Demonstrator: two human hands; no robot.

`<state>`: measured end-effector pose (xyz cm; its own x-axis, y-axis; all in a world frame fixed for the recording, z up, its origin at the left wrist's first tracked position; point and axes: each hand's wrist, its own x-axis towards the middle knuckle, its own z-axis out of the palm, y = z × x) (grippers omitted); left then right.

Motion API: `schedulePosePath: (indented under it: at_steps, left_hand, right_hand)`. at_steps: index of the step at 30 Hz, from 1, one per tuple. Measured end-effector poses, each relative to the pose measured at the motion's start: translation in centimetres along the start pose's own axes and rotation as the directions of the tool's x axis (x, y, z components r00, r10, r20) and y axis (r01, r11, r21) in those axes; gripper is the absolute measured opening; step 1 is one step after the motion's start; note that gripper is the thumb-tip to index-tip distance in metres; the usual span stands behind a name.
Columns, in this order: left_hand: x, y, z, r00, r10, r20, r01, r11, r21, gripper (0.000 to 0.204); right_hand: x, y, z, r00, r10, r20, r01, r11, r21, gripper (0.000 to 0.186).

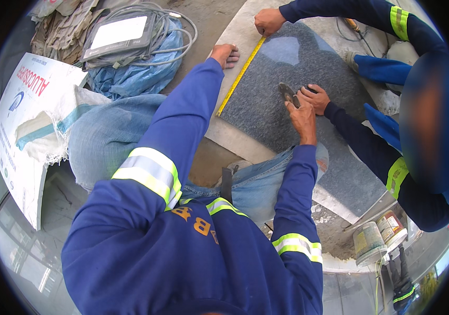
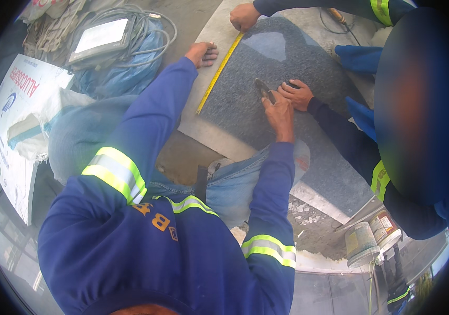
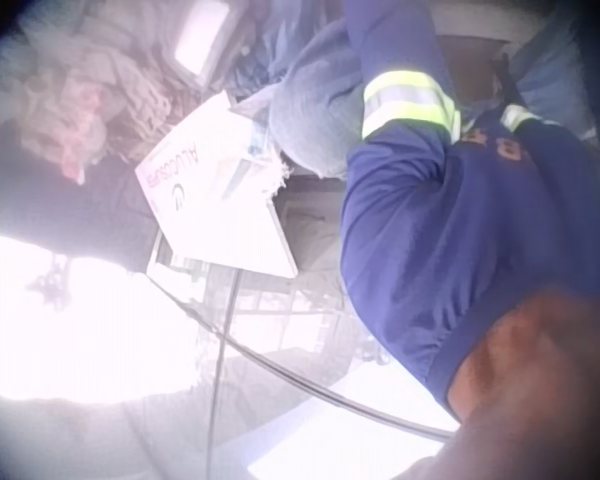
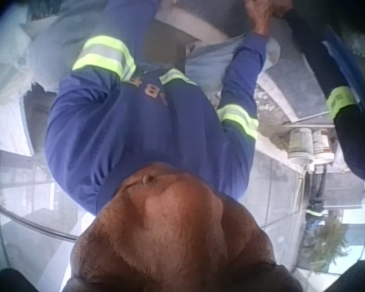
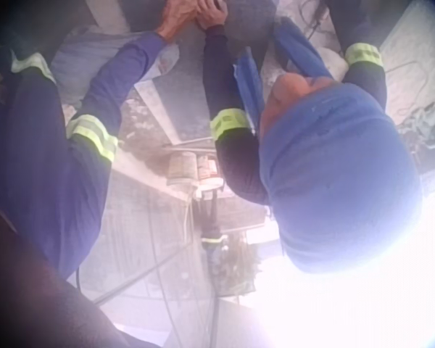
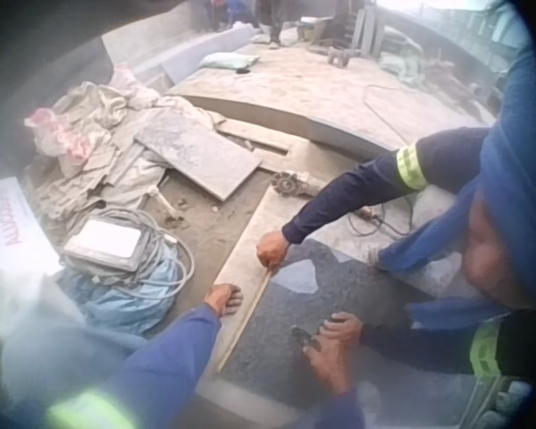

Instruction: The person sits on the floor and uses a tape measure and marker to measure and mark a large dark tile. A coworker assists by holding the tape measure steady. The person then places a straight edge on the tile to guide a cut.

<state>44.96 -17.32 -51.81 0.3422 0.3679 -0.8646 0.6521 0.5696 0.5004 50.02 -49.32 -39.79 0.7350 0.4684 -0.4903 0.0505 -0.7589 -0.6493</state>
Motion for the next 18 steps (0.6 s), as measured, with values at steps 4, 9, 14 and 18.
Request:
schedulePosePath:
  at_steps: [4, 9, 14, 18]
  left_hand:
    - [-0.5, 0.1, 0.5, 1.0, 0.012, 0.007, -0.012, 1.0, 0.024, 0.031]
    - [-1.3, 0.5, 1.3, 0.999, 0.027, 0.047, -0.03, 0.997, 0.064, 0.033]
    - [-1.1, 1.0, 2.9, 0.979, 0.169, 0.112, -0.17, 0.985, 0.002, 0.025]
    - [-0.8, 2.0, 4.7, 0.958, 0.202, 0.203, -0.214, 0.976, 0.039, 0.039]
  right_hand:
    - [0.1, 0.2, 0.0, 1.0, 0.006, -0.022, -0.006, 1.0, -0.007, 0.035]
    - [0.7, 0.3, 0.1, 1.0, 0.011, -0.02, -0.012, 1.0, -0.008, 0.034]
    - [1.8, 0.6, 0.2, 0.999, -0.052, 0.009, 0.052, 0.998, -0.037, 0.036]
    - [3.1, 2.3, 0.1, 0.997, 0.038, 0.068, -0.039, 0.999, 0.002, 0.039]
